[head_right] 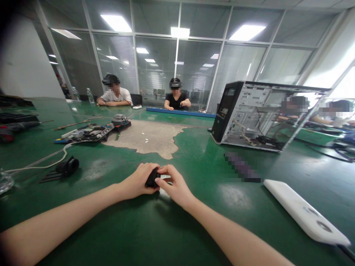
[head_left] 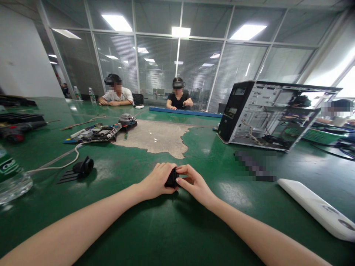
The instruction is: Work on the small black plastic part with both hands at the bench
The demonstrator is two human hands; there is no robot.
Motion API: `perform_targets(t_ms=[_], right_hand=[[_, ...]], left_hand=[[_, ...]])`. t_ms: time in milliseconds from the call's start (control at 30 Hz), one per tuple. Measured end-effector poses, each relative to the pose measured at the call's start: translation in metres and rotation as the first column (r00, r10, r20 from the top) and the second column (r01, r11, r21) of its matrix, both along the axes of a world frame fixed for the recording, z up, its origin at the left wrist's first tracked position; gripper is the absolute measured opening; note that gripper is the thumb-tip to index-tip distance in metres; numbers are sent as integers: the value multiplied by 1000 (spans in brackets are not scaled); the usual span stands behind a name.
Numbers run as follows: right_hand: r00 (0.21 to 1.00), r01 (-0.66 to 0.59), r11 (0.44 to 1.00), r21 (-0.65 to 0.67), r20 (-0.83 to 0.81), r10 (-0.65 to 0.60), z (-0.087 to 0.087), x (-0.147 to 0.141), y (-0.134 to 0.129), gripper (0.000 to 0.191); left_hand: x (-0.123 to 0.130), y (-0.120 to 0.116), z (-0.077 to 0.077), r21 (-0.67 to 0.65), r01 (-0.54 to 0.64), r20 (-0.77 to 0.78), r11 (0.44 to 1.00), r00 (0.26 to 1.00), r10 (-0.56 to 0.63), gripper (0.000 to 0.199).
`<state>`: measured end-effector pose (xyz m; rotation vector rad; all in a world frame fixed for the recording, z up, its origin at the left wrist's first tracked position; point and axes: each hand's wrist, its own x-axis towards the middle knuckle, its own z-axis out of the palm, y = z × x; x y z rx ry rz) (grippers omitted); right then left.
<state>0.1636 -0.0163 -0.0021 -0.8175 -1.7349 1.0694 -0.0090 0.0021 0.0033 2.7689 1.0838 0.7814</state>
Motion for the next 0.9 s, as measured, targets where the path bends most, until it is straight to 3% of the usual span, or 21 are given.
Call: perform_targets(t_ms=[300, 533, 767, 900], right_hand=[[998, 5, 994, -114, 66, 3, -2, 1, 5, 29], [1000, -28, 1000, 8, 3, 28, 0, 0, -2, 23], [999, 0, 993, -116, 41, 5, -1, 0, 2, 29], [998, -26, 995, -96, 56, 31, -1, 0, 1, 27]], left_hand=[[0, 0, 2, -23, 9, 10, 1000, 1000, -9, 54], [0, -2, 2, -18, 4, 5, 1000, 1000, -4, 55], [1, -2, 4, -31, -4, -6, 999, 1000, 3, 52], [0, -2, 4, -28, 5, -9, 1000, 1000, -5, 53]])
